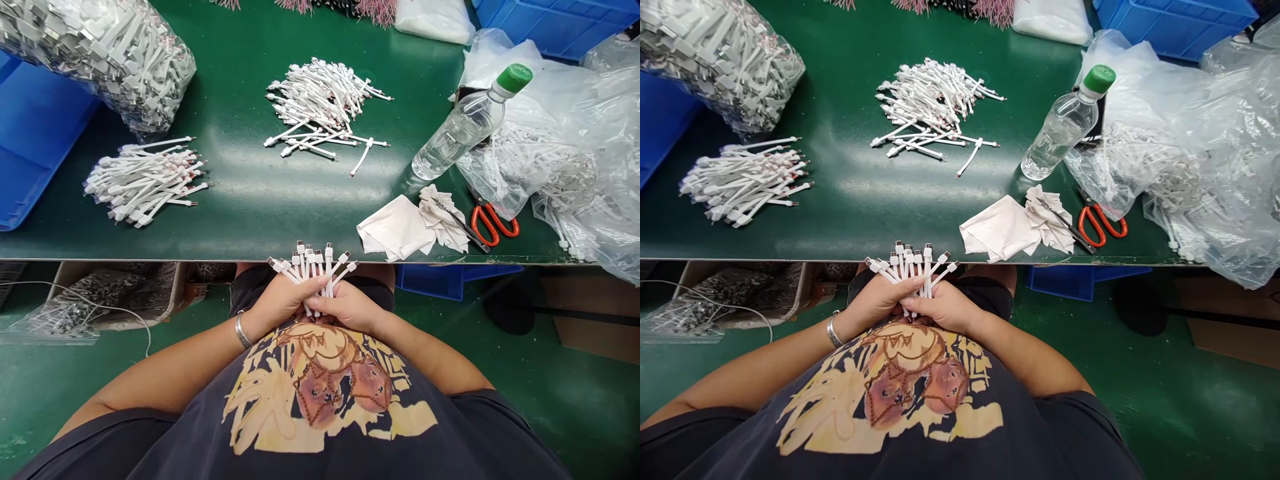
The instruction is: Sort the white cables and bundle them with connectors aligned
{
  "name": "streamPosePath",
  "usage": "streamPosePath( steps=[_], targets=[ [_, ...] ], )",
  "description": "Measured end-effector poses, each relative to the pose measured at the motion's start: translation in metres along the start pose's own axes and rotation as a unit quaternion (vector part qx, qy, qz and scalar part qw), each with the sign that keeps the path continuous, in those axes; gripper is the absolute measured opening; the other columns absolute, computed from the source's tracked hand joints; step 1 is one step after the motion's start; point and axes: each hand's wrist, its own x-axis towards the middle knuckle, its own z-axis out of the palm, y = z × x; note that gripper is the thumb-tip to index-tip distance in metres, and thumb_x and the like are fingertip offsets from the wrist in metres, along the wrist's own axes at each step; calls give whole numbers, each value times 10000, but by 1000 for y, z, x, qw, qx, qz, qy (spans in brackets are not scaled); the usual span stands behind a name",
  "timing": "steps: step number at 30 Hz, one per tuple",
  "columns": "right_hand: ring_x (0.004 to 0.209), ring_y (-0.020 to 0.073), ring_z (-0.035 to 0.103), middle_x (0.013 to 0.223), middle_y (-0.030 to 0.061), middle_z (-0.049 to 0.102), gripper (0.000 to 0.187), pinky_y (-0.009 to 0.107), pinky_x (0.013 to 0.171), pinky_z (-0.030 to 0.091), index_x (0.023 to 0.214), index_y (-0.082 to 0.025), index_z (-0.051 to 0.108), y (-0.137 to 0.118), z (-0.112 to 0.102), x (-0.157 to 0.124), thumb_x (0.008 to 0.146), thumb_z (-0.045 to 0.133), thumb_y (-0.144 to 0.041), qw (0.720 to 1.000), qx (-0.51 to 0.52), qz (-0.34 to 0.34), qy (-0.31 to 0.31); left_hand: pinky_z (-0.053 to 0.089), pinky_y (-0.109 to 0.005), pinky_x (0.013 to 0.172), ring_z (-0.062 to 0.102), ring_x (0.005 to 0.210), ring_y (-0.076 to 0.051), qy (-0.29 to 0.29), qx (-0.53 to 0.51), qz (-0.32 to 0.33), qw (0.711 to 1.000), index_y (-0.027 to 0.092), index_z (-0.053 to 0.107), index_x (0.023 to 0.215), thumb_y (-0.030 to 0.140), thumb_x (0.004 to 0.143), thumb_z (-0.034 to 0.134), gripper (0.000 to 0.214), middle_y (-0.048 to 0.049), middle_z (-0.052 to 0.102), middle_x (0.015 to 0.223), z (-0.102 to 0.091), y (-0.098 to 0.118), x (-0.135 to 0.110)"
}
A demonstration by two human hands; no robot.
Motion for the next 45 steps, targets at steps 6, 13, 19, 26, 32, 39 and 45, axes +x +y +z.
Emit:
streamPosePath(
  steps=[6, 13, 19, 26, 32, 39, 45],
  targets=[
    [765, 145, 582, 801, 25, 644, 353, 302, 786, 448, 888, -127, 661, -4, 1, -1, 709, 711, -427, 997, -56, -47, 2, 464, -259, 771, 609, 861, -169, 7, -6, 37, 999, 146, 626, 875, 361, 695, 722, 296, -53, 680, 1005, 1, 0, 0],
    [796, 146, 570, 789, 17, 630, 382, 299, 811, 437, 899, -126, 661, -6, 2, 0, 676, 738, -428, 997, -52, -54, -8, 452, -325, 848, 600, 960, -224, 8, 23, 42, 999, 129, 640, 937, 390, 714, 689, 346, -88, 677, 1014, 3, 1, 2],
    [759, 135, 556, 794, 10, 628, 439, 289, 783, 443, 903, -134, 658, -7, 4, -2, 617, 777, -445, 998, -49, -48, -4, 467, -299, 763, 593, 814, -193, 10, 93, 51, 994, 130, 633, 830, 386, 753, 625, 268, -54, 670, 854, -2, 3, -2],
    [732, 150, 571, 761, 18, 627, 421, 284, 711, 461, 927, -152, 659, -9, 7, -4, 673, 725, -481, 998, -58, -28, -5, 435, -323, 910, 595, 990, -220, 15, 82, 74, 994, 136, 633, 964, 389, 711, 680, 361, -87, 667, 1074, 1, 9, -1],
    [748, 143, 570, 764, 15, 620, 402, 288, 748, 459, 878, -127, 663, -6, 4, -1, 656, 748, -451, 998, -52, -38, -10, 411, -323, 949, 583, 1041, -217, 14, 72, 74, 995, 136, 623, 984, 372, 747, 646, 335, -85, 656, 1123, 1, 8, 1],
    [749, 129, 566, 773, 16, 631, 381, 287, 785, 434, 867, -109, 674, -8, 2, -2, 669, 749, -426, 999, -32, -36, -16, 460, -229, 635, 588, 696, -139, 21, 57, 39, 997, 149, 604, 848, 378, 750, 649, 254, -23, 669, 783, 0, 10, -3],
    [709, 119, 602, 765, 52, 670, 388, 268, 741, 458, 867, -89, 703, -13, 4, -6, 704, 726, -441, 995, 63, 31, -67, 198, -173, 367, 294, 344, -51, -41, 10, -36, 998, 174, 474, 691, 481, 800, 574, 340, 78, 370, 390, -1, 14, -9]
  ],
)
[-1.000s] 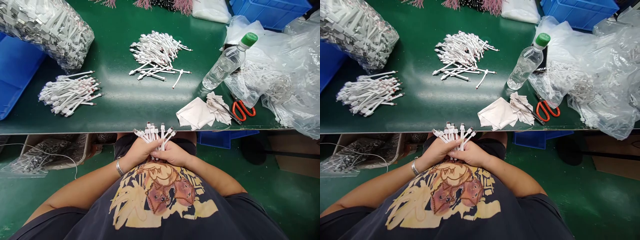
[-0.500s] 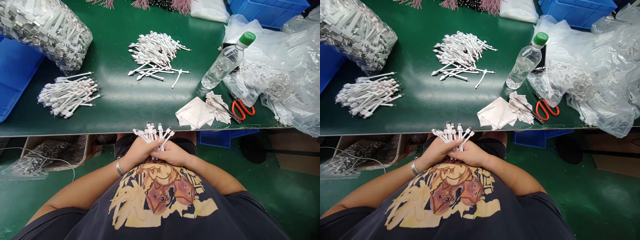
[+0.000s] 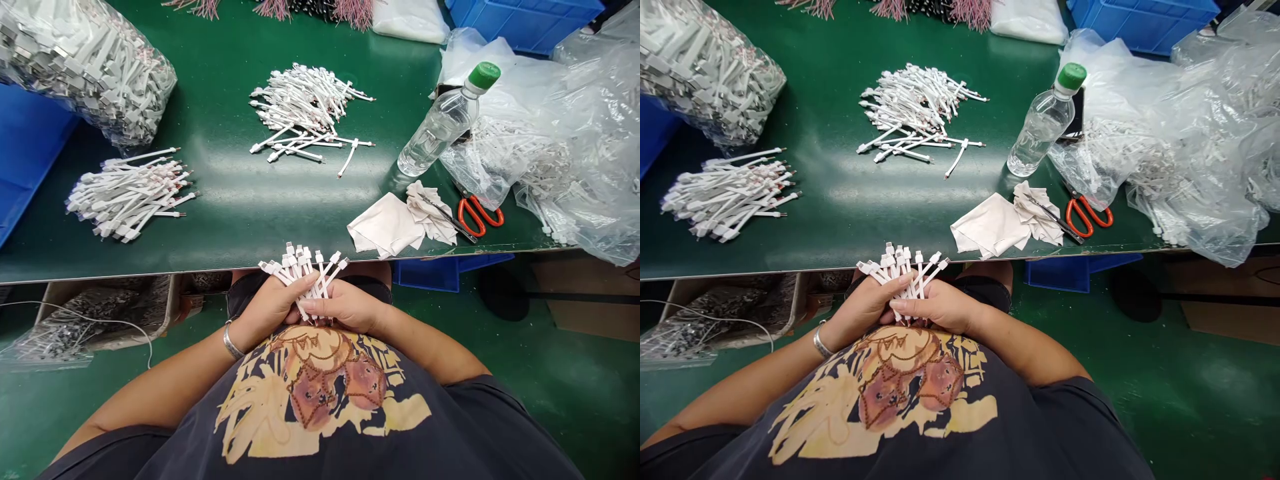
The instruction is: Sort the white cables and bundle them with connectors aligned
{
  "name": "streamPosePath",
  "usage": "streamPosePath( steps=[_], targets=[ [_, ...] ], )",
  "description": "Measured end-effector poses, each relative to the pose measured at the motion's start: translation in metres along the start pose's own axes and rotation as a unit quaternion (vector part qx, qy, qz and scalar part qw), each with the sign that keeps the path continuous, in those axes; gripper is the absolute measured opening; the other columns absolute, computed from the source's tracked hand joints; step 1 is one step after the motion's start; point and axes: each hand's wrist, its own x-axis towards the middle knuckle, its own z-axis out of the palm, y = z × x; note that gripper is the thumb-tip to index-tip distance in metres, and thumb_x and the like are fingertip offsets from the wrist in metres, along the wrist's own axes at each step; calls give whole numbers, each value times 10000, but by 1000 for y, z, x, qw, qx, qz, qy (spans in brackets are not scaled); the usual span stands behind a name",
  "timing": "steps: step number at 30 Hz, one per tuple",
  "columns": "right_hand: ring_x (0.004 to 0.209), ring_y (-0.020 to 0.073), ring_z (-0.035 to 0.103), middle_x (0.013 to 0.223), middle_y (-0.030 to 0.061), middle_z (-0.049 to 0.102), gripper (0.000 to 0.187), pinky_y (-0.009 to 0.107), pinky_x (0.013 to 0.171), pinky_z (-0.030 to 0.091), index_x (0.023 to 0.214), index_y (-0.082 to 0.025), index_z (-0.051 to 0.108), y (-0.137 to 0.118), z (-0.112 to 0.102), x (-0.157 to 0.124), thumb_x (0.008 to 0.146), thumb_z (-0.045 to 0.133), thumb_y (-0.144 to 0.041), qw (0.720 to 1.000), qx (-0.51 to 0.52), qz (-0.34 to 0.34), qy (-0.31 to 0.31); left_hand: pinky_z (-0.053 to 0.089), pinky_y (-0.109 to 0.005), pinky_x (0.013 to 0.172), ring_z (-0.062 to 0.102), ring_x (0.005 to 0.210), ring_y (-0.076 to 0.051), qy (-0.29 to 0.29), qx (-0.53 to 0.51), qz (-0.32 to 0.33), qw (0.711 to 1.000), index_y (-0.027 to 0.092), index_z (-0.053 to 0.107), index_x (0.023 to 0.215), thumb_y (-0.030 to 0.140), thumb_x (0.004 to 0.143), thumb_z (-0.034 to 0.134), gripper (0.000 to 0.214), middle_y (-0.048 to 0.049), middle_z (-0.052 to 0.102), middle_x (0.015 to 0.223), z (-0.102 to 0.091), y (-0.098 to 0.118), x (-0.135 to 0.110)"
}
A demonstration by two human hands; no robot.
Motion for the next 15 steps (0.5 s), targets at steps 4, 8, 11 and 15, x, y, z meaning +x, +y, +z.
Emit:
streamPosePath(
  steps=[4, 8, 11, 15],
  targets=[
    [690, 119, 616, 754, 55, 686, 403, 261, 714, 472, 907, -95, 702, -3, 0, 1, 681, 749, -425, 1000, 20, 9, 6, 212, -162, 378, 292, 358, -44, -33, -49, 16, 998, 151, 543, 738, 463, 824, 545, 324, 69, 378, 409, -2, -1, -2],
    [678, 123, 624, 759, 57, 696, 446, 266, 709, 483, 950, -100, 694, -5, 0, 3, 663, 761, -434, 1000, 16, 10, 0, 209, -161, 376, 299, 360, -45, -36, -74, 23, 996, 143, 578, 790, 460, 817, 550, 319, 66, 398, 420, -3, -4, -2],
    [651, 111, 615, 772, 63, 699, 441, 263, 701, 483, 943, -97, 698, -3, -2, 4, 670, 755, -439, 1000, 6, 8, 6, 202, -159, 377, 293, 366, -43, -40, -85, 21, 995, 146, 550, 735, 467, 816, 551, 331, 68, 386, 416, -3, -7, -1],
    [668, 122, 627, 784, 73, 699, 422, 261, 684, 481, 916, -91, 703, 1, -4, 7, 669, 759, -428, 1000, 11, 17, 21, 207, -164, 376, 264, 359, -42, -34, -98, 2, 995, 161, 500, 690, 491, 810, 555, 355, 83, 320, 403, -4, -10, 0]
  ],
)
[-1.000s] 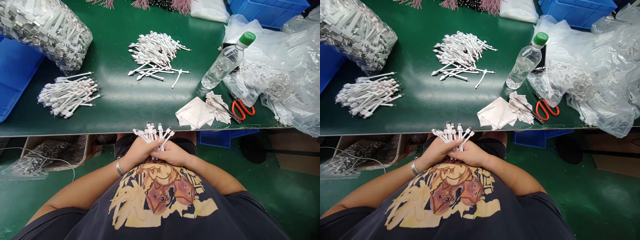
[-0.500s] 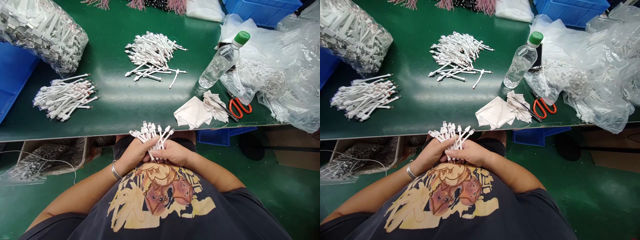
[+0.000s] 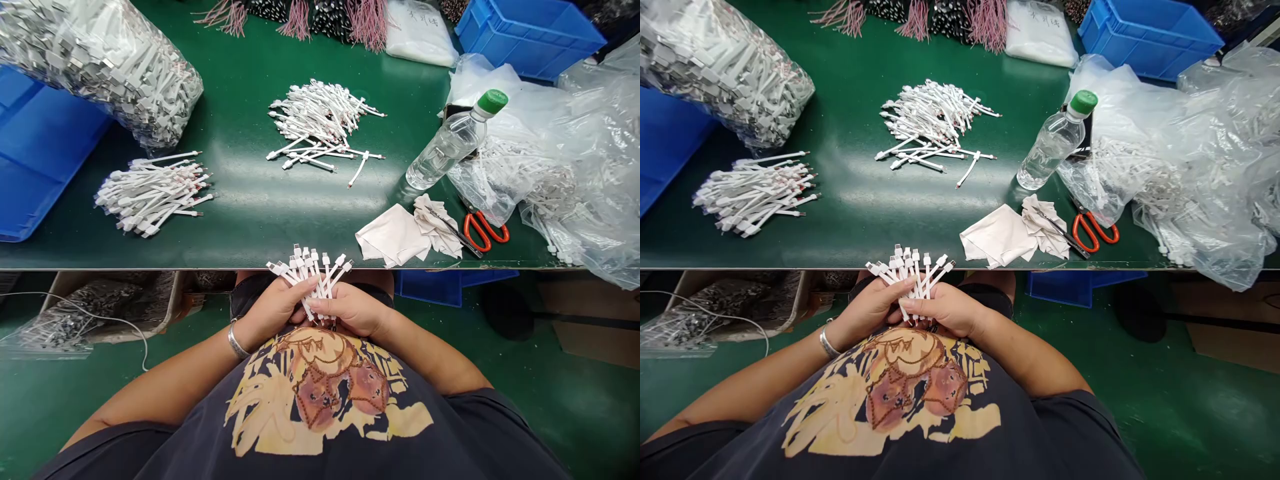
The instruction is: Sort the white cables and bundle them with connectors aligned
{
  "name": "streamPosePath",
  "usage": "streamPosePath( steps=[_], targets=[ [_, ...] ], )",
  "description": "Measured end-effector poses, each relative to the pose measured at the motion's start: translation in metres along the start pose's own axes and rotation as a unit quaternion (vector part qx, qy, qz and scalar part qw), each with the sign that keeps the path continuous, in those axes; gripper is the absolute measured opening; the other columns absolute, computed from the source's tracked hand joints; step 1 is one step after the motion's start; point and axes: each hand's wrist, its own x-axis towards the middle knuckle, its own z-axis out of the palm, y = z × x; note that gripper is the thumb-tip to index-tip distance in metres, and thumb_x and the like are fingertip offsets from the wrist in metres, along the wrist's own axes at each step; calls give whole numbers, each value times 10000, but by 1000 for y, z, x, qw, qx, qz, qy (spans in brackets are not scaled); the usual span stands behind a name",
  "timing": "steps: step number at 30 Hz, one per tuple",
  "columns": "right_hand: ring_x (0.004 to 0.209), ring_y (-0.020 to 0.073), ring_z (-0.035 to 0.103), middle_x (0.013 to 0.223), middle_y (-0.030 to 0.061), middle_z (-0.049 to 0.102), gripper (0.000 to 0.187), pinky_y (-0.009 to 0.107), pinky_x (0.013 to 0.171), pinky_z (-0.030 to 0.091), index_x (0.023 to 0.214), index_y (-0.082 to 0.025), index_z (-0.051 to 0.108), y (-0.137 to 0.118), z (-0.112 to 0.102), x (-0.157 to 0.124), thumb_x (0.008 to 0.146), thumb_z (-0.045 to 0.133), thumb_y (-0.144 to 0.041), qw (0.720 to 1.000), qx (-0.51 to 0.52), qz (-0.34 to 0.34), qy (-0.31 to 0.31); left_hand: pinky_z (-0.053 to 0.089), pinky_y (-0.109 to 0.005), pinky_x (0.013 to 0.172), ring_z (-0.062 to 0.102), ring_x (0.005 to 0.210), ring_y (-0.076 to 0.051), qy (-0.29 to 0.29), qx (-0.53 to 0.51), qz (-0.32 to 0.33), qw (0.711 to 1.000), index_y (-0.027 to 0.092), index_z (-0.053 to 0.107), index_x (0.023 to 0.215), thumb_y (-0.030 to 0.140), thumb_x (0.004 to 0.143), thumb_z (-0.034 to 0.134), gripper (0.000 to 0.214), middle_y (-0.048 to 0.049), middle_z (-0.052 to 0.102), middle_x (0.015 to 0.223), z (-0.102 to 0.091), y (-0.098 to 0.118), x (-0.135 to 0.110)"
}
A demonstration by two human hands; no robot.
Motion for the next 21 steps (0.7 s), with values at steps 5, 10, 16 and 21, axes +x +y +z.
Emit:
streamPosePath(
  steps=[5, 10, 16, 21],
  targets=[
    [672, 123, 626, 801, 81, 701, 413, 276, 707, 479, 908, -88, 706, 4, 1, 2, 675, 755, -426, 1000, -10, 4, 21, 216, -162, 370, 245, 363, -43, 9, -7, -18, 1000, 169, 525, 756, 482, 779, 600, 323, 94, 305, 404, -1, -2, 1],
    [663, 116, 627, 826, 84, 706, 418, 212, 595, 453, 938, -108, 702, 8, 0, 4, 675, 750, -429, 998, -25, 10, 52, 270, -172, 338, 269, 329, -51, 20, -34, -36, 999, 181, 504, 741, 516, 740, 630, 358, 100, 314, 392, -2, -7, 4],
    [664, 114, 631, 823, 87, 701, 417, 197, 574, 461, 897, -105, 702, 9, -1, 5, 655, 758, -440, 997, -33, 14, 63, 275, -176, 323, 317, 303, -60, 14, -49, -52, 997, 172, 506, 676, 517, 744, 627, 372, 86, 350, 362, -4, -11, 6],
    [651, 108, 624, 803, 79, 686, 401, 199, 575, 454, 841, -99, 690, 10, 0, 6, 650, 762, -444, 997, -32, 13, 66, 280, -180, 323, 332, 295, -65, 1, -57, -36, 998, 172, 509, 672, 511, 755, 623, 367, 87, 359, 365, -4, -15, 6]
  ],
)
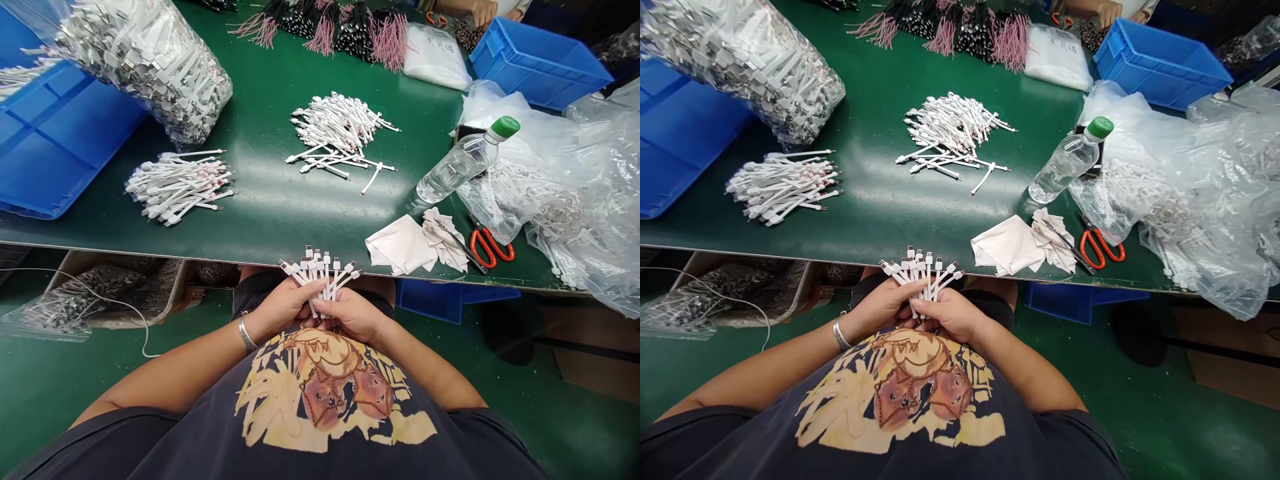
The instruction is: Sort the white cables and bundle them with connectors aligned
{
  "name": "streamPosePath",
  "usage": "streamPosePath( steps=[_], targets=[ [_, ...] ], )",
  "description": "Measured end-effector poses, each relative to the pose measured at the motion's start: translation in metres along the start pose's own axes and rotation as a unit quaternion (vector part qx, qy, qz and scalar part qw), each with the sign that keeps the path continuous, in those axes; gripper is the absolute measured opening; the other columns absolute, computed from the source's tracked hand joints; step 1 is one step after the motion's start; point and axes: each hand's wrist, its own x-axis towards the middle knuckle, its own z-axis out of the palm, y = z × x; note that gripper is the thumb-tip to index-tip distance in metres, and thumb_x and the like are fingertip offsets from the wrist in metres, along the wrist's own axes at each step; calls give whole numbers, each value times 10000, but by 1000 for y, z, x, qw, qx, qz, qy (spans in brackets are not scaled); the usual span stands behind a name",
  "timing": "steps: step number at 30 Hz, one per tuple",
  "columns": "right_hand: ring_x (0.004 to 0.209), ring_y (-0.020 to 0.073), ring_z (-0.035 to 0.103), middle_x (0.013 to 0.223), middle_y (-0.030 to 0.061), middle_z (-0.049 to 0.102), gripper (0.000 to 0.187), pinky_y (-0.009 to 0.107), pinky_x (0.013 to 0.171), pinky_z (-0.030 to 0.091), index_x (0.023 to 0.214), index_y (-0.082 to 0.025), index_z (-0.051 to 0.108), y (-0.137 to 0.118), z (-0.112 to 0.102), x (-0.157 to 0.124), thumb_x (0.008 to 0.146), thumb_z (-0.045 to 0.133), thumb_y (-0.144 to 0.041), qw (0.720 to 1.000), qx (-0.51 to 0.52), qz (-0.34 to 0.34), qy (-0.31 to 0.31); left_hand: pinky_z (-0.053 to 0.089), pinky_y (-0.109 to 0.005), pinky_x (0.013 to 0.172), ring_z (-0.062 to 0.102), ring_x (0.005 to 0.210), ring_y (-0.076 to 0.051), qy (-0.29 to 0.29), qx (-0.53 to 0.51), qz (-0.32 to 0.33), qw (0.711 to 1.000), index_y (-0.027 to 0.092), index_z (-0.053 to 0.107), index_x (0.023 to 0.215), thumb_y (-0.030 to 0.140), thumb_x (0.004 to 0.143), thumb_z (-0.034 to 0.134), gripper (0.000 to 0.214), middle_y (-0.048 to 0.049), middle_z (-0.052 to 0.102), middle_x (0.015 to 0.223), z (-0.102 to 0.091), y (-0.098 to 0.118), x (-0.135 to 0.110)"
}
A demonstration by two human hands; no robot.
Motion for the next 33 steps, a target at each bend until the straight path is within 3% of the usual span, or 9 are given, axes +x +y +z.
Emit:
streamPosePath(
  steps=[5, 8, 11, 16, 20, 22, 25, 30, 33],
  targets=[
    [566, 88, 545, 665, 27, 624, 401, 229, 573, 438, 705, -112, 657, 4, 0, -1, 663, 735, -503, 998, -60, -21, -8, 342, -179, 383, 477, 382, -83, -45, 33, 2, 998, 133, 583, 691, 494, 726, 660, 371, 17, 533, 448, -4, 6, 1],
    [681, 129, 574, 732, 32, 631, 383, 299, 730, 472, 740, -138, 670, 3, 0, -7, 713, 690, -519, 988, -148, -44, -32, 496, -235, 650, 644, 724, -145, -210, 13, -5, 978, 142, 652, 960, 371, 587, 797, 461, -60, 698, 846, -8, 17, 2],
    [997, 201, 567, 1031, 64, 632, 425, 373, 949, 402, 1001, -176, 657, -2, 0, -12, 732, 680, -505, 969, -234, -59, -49, 465, -340, 892, 628, 984, -227, -321, 2, 8, 947, 138, 665, 833, 300, 486, 851, 426, -87, 683, 1022, -9, 21, 6],
    [892, 184, 544, 882, 56, 586, 442, 366, 894, 416, 837, -142, 615, -5, 2, -15, 844, 496, -568, 955, -273, -98, -68, 461, -392, 901, 617, 1029, -266, -259, 35, 90, 961, 121, 638, 727, 465, 717, 687, 347, -155, 616, 1202, -8, 17, 9],
    [784, 142, 498, 804, 21, 538, 411, 300, 796, 413, 787, -154, 573, -4, 3, -14, 862, 484, -547, 950, -273, -130, -75, 419, -393, 971, 564, 1129, -266, -244, 266, 162, 918, 177, 611, 1128, 475, 722, 680, 508, -119, 609, 1230, -20, 34, -15],
    [691, 121, 456, 722, 9, 506, 449, 274, 713, 398, 714, -148, 546, -4, 3, -13, 888, 431, -546, 952, -259, -148, -74, 430, -365, 951, 585, 1088, -246, -199, 438, 198, 854, 192, 597, 1169, 419, 769, 650, 463, -98, 643, 1168, -23, 47, -38],
    [626, 115, 419, 645, 7, 473, 521, 267, 651, 375, 638, -145, 526, -6, 5, -9, 901, 368, -566, 946, -268, -166, -81, 470, -321, 829, 629, 915, -199, -53, 626, 264, 732, 187, 653, 1034, 300, 908, 454, 262, -75, 697, 958, -18, 62, -71],
    [850, 170, 514, 854, 50, 584, 419, 300, 789, 419, 874, -157, 610, -8, 17, -2, 882, 436, -538, 926, -319, -175, -102, 228, -501, 1088, 355, 1318, -277, -50, 779, 426, 457, 157, 469, 1310, 216, 910, 404, 410, -124, 465, 1399, -3, 59, -72],
    [852, 172, 512, 863, 51, 583, 418, 305, 774, 424, 888, -140, 621, -8, 19, -3, 878, 454, -524, 924, -323, -154, -135, 208, -510, 1086, 510, 1128, -278, -48, 829, 425, 359, 120, 615, 1063, 182, 860, 464, 261, -136, 648, 1112, -3, 51, -51]
  ],
)
